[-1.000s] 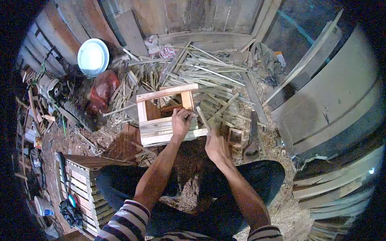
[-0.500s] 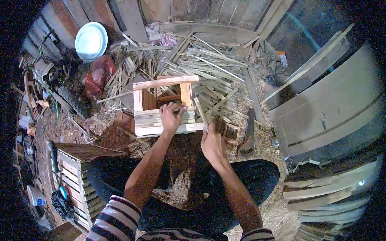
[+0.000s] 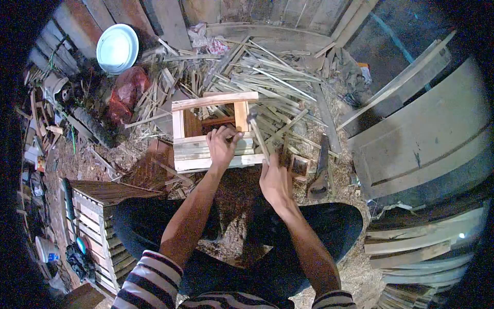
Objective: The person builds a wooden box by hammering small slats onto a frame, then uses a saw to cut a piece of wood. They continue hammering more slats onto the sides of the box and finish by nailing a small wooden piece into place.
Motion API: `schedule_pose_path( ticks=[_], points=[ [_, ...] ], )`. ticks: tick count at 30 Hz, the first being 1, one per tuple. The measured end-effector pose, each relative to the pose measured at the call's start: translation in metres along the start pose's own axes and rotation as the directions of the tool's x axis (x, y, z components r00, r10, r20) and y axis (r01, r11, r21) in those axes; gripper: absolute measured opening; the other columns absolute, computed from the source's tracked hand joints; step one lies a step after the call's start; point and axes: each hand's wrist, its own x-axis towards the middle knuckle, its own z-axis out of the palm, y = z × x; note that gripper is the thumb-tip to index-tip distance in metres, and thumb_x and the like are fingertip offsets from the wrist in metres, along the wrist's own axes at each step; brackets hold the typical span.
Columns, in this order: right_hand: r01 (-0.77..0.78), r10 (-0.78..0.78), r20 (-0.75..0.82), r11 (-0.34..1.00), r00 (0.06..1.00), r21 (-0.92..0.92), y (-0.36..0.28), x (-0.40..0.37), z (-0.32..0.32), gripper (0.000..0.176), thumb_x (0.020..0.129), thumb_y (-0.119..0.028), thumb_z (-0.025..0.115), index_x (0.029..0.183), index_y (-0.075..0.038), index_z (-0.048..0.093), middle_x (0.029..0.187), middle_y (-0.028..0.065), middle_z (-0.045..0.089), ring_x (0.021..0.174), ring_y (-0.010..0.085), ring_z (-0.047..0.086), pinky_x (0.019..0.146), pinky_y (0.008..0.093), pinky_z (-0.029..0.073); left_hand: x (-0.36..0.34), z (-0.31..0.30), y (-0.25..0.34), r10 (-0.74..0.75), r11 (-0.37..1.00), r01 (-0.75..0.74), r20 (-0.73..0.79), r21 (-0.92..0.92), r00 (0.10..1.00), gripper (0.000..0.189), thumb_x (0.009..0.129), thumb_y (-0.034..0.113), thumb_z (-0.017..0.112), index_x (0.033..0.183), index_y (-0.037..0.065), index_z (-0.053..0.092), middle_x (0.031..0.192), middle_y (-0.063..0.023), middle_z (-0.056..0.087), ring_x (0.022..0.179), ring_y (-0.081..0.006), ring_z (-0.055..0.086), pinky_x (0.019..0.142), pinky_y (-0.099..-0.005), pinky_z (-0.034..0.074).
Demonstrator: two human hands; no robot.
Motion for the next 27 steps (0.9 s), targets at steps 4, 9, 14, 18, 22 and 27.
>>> schedule_pose_path(
  ticks=[4,9,14,18,22,27],
  points=[
    [0.063,-0.054,-0.117,0.995,0.992,0.074,-0.003,-0.004,-0.001,0.029,0.094,-0.021,0.046,0.115,-0.001,0.044,0.064,0.0282,0.06,0.061,0.0474,0.06,0.058,0.057,0.049,-0.002,-0.002,0.0,0.009,1.0,-0.009,0.007,-0.003,1.0,0.028,0.08,0.038,0.067,0.075,0.011,0.067,0.083,-0.0022,0.061,0.086,-0.0243,0.053,0.09,-0.0408,0.03],
    [0.039,-0.04,-0.017,0.998,0.999,-0.052,0.006,0.001,0.008,0.028,0.094,-0.02,0.047,0.115,-0.002,0.044,0.063,0.0279,0.06,0.057,0.0458,0.06,0.054,0.0549,0.049,0.0,-0.001,0.002,-0.004,1.0,0.004,0.025,0.026,1.0,0.019,0.077,0.03,0.07,0.083,0.012,0.07,0.085,-0.0044,0.061,0.088,-0.0249,0.053,0.092,-0.0425,0.032],
    [0.055,-0.045,-0.126,0.996,0.991,0.074,-0.012,-0.001,-0.006,0.016,0.092,-0.014,0.05,0.099,-0.001,0.043,0.065,0.029,0.058,0.064,0.0492,0.058,0.055,0.057,0.045,-0.002,0.002,-0.003,0.021,0.999,-0.02,-0.022,0.038,1.0,0.022,0.078,0.033,0.069,0.077,0.011,0.067,0.082,-0.0026,0.061,0.085,-0.0248,0.053,0.089,-0.0411,0.032],
    [0.022,-0.022,-0.014,1.0,1.0,0.013,0.006,0.001,0.01,0.017,0.093,-0.016,0.05,0.098,-0.002,0.042,0.064,0.029,0.058,0.064,0.0488,0.059,0.054,0.057,0.045,0.0,0.0,0.001,-0.015,0.999,0.014,0.03,0.038,0.999,0.02,0.077,0.03,0.07,0.08,0.01,0.069,0.085,-0.004,0.061,0.088,-0.0249,0.053,0.094,-0.0431,0.032],
    [0.029,-0.029,-0.039,1.0,0.999,-0.006,0.0,0.001,0.005,0.019,0.094,-0.019,0.048,0.1,-0.002,0.043,0.062,0.0282,0.058,0.06,0.0473,0.059,0.05,0.0559,0.046,0.0,-0.001,0.001,-0.023,0.998,0.022,0.023,0.051,0.999,0.021,0.078,0.032,0.069,0.081,0.011,0.069,0.084,-0.0042,0.061,0.088,-0.025,0.053,0.093,-0.0429,0.032],
    [0.003,-0.003,-0.024,1.0,1.0,-0.009,0.01,-0.003,0.012,0.022,0.094,-0.02,0.047,0.107,-0.002,0.044,0.062,0.0273,0.059,0.059,0.0457,0.06,0.05,0.0537,0.048,-0.002,-0.002,0.0,0.002,0.999,-0.003,0.014,0.052,1.0,0.023,0.078,0.034,0.068,0.083,0.012,0.069,0.084,-0.004,0.061,0.088,-0.0249,0.053,0.093,-0.0423,0.032]
  ],
)
